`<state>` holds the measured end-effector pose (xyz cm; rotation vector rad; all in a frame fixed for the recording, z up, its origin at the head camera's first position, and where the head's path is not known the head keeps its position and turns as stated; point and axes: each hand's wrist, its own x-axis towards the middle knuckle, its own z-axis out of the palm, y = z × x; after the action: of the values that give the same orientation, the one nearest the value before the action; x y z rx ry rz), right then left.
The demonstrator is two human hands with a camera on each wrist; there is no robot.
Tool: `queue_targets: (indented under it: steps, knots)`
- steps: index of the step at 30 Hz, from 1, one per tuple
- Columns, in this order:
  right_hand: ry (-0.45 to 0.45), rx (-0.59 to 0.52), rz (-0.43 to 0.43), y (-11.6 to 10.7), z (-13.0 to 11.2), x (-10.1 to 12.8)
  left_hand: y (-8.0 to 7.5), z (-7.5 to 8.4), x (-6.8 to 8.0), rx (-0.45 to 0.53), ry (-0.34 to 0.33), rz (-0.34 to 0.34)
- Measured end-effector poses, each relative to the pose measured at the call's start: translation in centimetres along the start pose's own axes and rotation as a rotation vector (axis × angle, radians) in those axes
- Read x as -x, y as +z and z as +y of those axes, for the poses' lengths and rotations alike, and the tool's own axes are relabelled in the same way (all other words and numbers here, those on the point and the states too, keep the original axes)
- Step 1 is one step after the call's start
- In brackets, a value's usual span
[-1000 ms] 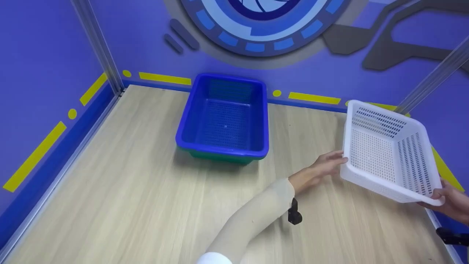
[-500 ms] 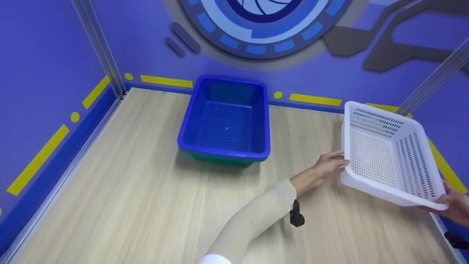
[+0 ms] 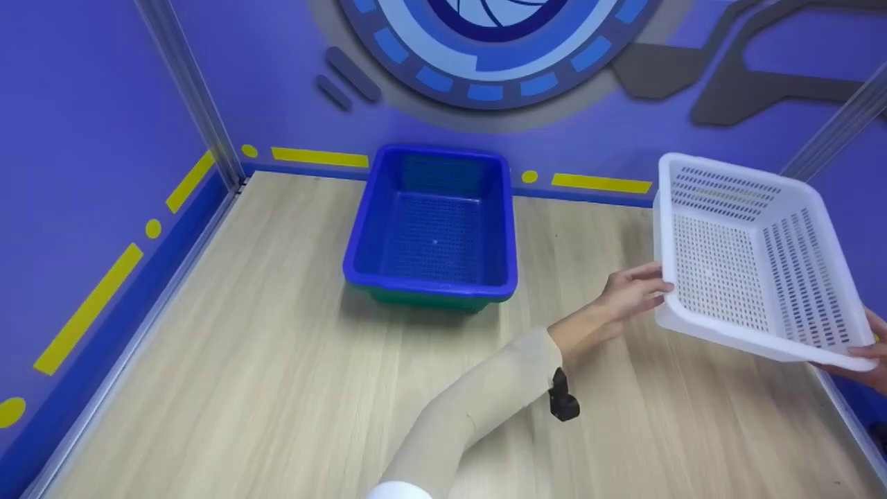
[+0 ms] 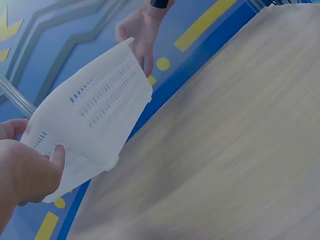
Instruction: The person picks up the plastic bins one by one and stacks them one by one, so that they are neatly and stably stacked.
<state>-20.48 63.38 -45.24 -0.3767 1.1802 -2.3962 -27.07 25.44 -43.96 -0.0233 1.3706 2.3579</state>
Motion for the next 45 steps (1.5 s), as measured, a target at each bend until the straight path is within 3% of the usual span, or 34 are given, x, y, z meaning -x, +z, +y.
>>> queue_targets:
  steps: [6,13,21,26,33,39,42,45]
  knots:
    - [-0.072,-0.091,-0.109,1.2,0.2,-0.8,-0.1,2.1,0.9,-0.023,0.019,0.025]
    - [-0.251,0.014,-0.099,2.5,0.3,-1.0,-0.5,4.2,2.4,-0.036,0.082,-0.007]
    - [-0.116,-0.129,-0.189,3.3,-0.5,-2.7,-2.0,6.3,3.2,-0.043,0.087,-0.040]
    - [-0.079,-0.038,-0.140,5.1,-1.2,-3.8,-2.7,7.5,3.7,-0.039,0.091,-0.043]
    - [-0.042,0.057,-0.190,7.4,-1.3,-5.3,-4.4,9.4,4.5,-0.036,0.115,-0.096]
    - [0.011,0.168,-0.153,9.5,-1.1,-6.5,-6.2,11.2,4.9,-0.010,0.093,-0.142]
    - [0.054,0.155,-0.163,10.4,-1.2,-7.1,-7.1,12.1,5.1,-0.011,0.075,-0.170]
    - [0.093,0.098,-0.225,11.1,-1.1,-7.8,-8.1,13.0,5.2,-0.039,0.076,-0.209]
